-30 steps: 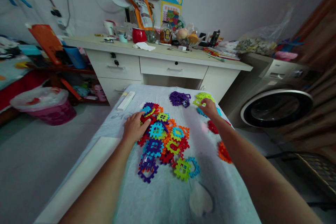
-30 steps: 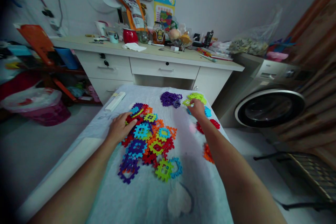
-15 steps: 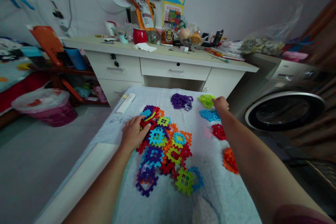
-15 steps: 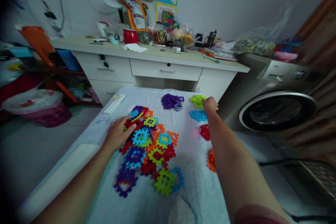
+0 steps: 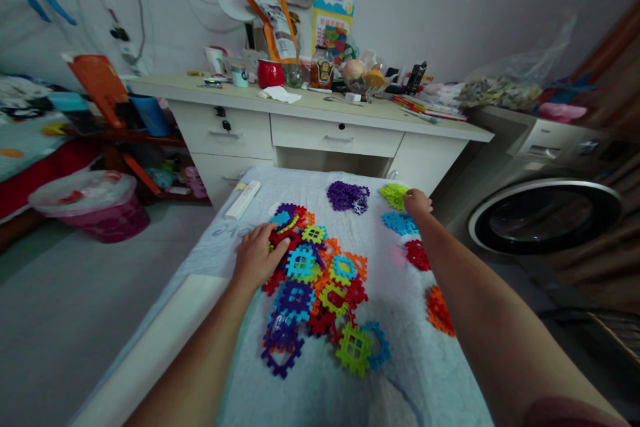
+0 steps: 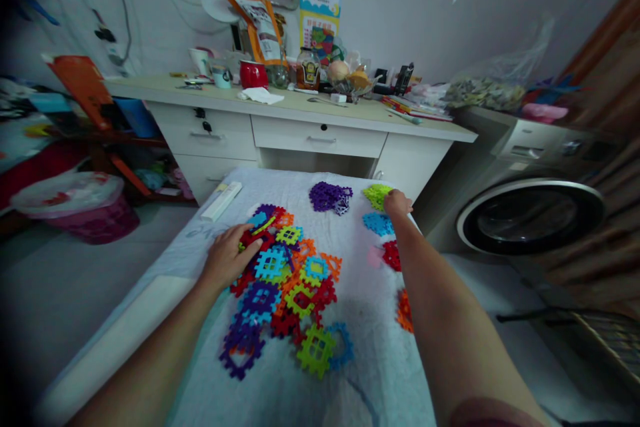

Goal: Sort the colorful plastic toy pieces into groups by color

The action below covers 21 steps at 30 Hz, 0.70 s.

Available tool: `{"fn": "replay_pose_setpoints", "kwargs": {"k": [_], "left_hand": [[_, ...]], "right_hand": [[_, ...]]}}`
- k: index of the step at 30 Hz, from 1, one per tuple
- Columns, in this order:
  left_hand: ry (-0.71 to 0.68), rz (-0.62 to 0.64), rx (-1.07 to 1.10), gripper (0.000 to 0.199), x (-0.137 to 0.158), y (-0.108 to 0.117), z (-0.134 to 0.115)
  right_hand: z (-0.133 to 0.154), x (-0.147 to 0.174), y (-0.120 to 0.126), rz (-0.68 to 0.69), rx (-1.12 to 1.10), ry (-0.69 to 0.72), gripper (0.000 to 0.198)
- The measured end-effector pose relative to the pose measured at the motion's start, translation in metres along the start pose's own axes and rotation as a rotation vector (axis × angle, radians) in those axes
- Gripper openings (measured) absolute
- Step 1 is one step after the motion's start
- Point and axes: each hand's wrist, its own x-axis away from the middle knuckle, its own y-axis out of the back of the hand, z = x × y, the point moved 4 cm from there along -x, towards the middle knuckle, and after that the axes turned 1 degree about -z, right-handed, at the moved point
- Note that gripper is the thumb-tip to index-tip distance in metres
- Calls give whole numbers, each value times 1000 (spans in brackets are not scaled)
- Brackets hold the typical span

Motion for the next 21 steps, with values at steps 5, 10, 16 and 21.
{"fn": "replay_pose_setpoints", "kwargs": {"k": [5,10,16,21], "left_hand": [[-4,-4,7,42,0,0,0],[10,8,-9,46,1,0,0],[6,0,50,46,1,0,1],[4,8,62,45,1,-1,1]], "right_hand": [[4,25,8,-7,-23,45,36],[32,77,10,47,-192,317,33],[66,179,8,468,-294,711,23],[66,234,21,628,-153,880,35]]}}
